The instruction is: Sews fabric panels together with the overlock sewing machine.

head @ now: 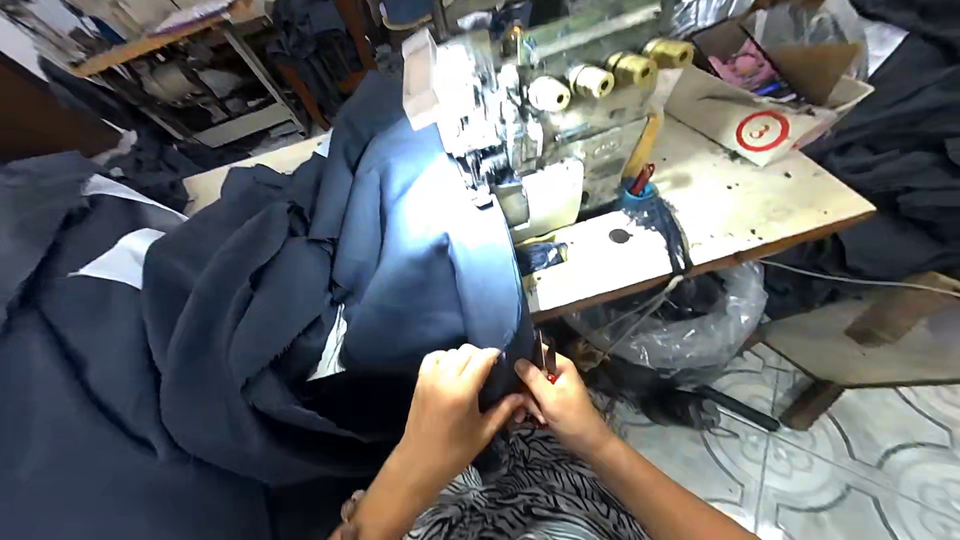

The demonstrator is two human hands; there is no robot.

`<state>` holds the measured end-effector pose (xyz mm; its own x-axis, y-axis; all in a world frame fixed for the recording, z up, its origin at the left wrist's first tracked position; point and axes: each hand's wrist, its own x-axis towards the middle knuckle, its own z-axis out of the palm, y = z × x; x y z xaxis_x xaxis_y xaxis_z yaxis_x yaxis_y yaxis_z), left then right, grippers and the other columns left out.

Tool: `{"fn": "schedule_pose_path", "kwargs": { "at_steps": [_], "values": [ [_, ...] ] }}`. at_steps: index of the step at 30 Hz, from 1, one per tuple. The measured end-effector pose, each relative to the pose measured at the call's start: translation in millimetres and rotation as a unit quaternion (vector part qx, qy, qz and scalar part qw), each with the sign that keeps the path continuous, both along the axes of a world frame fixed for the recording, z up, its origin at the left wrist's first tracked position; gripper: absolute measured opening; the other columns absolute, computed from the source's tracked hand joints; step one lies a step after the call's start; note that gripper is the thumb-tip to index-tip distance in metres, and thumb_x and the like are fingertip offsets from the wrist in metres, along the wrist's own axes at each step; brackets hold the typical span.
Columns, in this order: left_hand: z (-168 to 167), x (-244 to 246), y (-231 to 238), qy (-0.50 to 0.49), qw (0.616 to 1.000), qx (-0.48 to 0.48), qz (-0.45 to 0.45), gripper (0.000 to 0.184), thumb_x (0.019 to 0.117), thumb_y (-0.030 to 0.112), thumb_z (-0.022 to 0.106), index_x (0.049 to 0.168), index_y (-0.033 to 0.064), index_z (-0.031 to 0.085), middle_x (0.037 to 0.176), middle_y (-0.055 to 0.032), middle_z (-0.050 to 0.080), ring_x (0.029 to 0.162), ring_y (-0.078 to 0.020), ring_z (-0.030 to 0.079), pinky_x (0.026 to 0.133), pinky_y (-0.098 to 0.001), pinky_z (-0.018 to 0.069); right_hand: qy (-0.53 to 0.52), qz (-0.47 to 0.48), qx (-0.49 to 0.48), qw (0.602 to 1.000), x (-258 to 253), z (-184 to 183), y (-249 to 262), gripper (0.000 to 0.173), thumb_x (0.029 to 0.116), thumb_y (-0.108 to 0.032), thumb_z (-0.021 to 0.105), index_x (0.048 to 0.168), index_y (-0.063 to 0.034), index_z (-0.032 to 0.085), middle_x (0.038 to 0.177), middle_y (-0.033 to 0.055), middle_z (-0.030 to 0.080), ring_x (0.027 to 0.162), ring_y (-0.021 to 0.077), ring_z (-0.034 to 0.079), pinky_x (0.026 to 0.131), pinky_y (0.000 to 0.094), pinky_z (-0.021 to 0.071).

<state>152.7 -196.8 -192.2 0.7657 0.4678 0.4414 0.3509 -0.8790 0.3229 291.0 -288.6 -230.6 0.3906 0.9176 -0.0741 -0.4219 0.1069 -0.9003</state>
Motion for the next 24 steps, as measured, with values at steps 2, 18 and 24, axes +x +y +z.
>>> {"fn": "schedule_pose_path", "kwargs": {
  "at_steps": [2, 18, 24],
  "values": [
    [-14.7, -10.4, -21.9, -0.039, 0.999, -0.002, 0.014, 0.027, 0.0879, 0.032, 0.073, 0.103, 0.0093, 0.074, 0.090, -0.0048, 0.073, 0.087, -0.0192, 0.069, 0.087, -0.0404, 0.0527, -0.005, 0.004, -0.005, 1.000, -5.1, -6.2, -15.3, 0.011, 0.1009, -0.007, 0.048, 0.101, -0.0108, 0.059, 0.061, -0.0107, 0.058, 0.046, -0.0005, 0.052, 0.046, 0.0178, 0.0496],
    [-16.1, -10.0, -64.7, -0.206, 0.961, -0.160, -0.090, 0.016, 0.1025, 0.024, 0.062, 0.107, 0.0143, 0.074, 0.090, 0.0004, 0.063, 0.088, -0.0040, 0.060, 0.084, -0.0178, 0.0488, -0.061, -0.001, 0.003, 0.998, -14.5, 8.4, -47.0, 0.022, 0.0864, 0.008, 0.061, 0.103, -0.0062, 0.062, 0.081, -0.0134, 0.068, 0.067, -0.0079, 0.062, 0.062, 0.0127, 0.0538],
    [-9.0, -16.1, -52.1, -0.039, 0.997, 0.039, -0.061, 0.021, 0.1033, 0.026, 0.059, 0.104, 0.0177, 0.078, 0.077, -0.0031, 0.061, 0.076, -0.0169, 0.059, 0.082, -0.0327, 0.0448, 0.036, -0.028, -0.028, 0.999, -22.9, 1.1, -40.9, 0.018, 0.0965, 0.004, 0.045, 0.096, -0.0093, 0.057, 0.072, -0.0114, 0.062, 0.058, -0.0056, 0.054, 0.054, 0.0133, 0.0477]
  ]
}}
